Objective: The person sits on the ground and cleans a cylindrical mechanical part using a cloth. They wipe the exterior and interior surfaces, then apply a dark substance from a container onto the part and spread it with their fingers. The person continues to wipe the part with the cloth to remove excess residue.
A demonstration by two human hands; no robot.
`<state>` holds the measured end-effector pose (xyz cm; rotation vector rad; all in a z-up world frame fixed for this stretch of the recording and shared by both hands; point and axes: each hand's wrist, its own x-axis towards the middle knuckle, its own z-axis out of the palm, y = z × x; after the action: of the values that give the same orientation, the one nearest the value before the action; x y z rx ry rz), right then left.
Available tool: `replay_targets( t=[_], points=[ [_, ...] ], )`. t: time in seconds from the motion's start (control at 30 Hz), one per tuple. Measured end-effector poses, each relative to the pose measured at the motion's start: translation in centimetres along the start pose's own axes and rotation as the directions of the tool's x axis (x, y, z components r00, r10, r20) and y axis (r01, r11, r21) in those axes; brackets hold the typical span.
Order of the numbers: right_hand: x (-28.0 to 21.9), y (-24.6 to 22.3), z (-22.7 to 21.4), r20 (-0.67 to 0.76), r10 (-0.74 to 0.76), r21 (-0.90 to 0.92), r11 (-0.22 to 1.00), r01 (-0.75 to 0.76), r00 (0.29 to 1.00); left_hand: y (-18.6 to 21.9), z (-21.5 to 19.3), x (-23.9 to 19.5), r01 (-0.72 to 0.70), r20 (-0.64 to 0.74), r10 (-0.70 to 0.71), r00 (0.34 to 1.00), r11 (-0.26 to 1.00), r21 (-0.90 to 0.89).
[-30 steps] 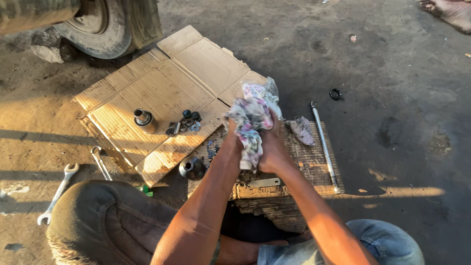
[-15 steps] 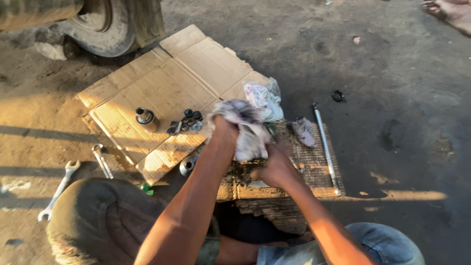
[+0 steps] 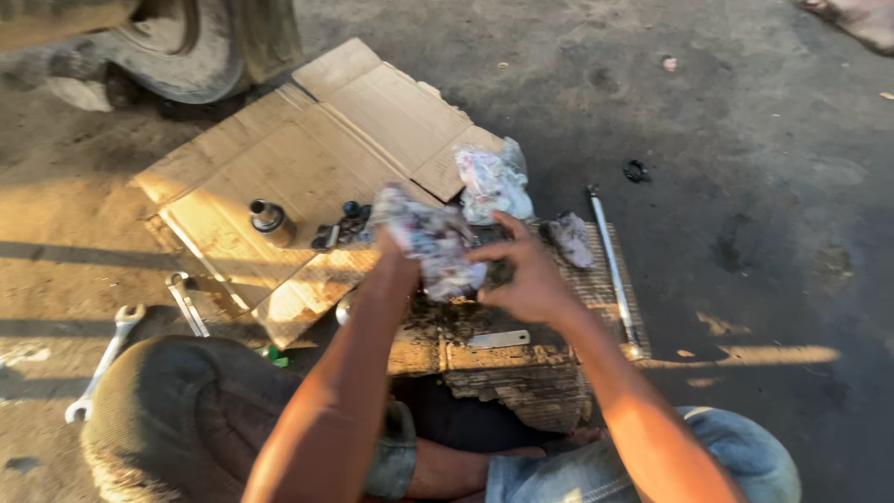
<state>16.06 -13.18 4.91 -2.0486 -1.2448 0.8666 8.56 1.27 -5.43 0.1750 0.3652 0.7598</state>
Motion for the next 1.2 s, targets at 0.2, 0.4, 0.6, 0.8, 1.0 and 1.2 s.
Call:
replay_targets(
  t=[0.2,0.4,0.6,0.8,1.0,1.2],
  points=[
    [3.5,0.6,-0.5,-0.259,-0.414,0.938,-0.324,0.124,0.873,-5.1,0.6,-2.5,0.085,0.104,-0.076,0.992,0.993,-0.084],
    [5.6,0.4,3.8,-0.486,-0.154,0.860,0.091,0.502,0.860,-6.8,-0.2,-2.2,-0.012,0.155,0.043,0.987,0.980,-0.200],
    [5.4,-0.8,4.3,-0.553,-0.175,0.742,0.343,0.576,0.815,-5.0,-0.6,-4.0,0.041,0.171,0.002,0.985,0.968,-0.248],
    [5.3,1.9,0.0,-0.316,0.261,0.940,0.212,0.266,0.912,-8.6,0.4,-5.4,0.142,0.246,-0.086,0.965,0.965,-0.220],
    [1.0,2.8,-0.1,-0.139,0.356,0.884,0.466,-0.047,0.924,-1.6,-1.4,-1.4,0.065,0.127,-0.044,0.991,0.984,-0.165],
    [1.0,3.0,-1.1,-0.362,-0.113,0.830,-0.491,0.265,0.925,-3.6,-3.1,-3.7,0.184,0.253,-0.140,0.957,0.971,-0.156]
  ],
)
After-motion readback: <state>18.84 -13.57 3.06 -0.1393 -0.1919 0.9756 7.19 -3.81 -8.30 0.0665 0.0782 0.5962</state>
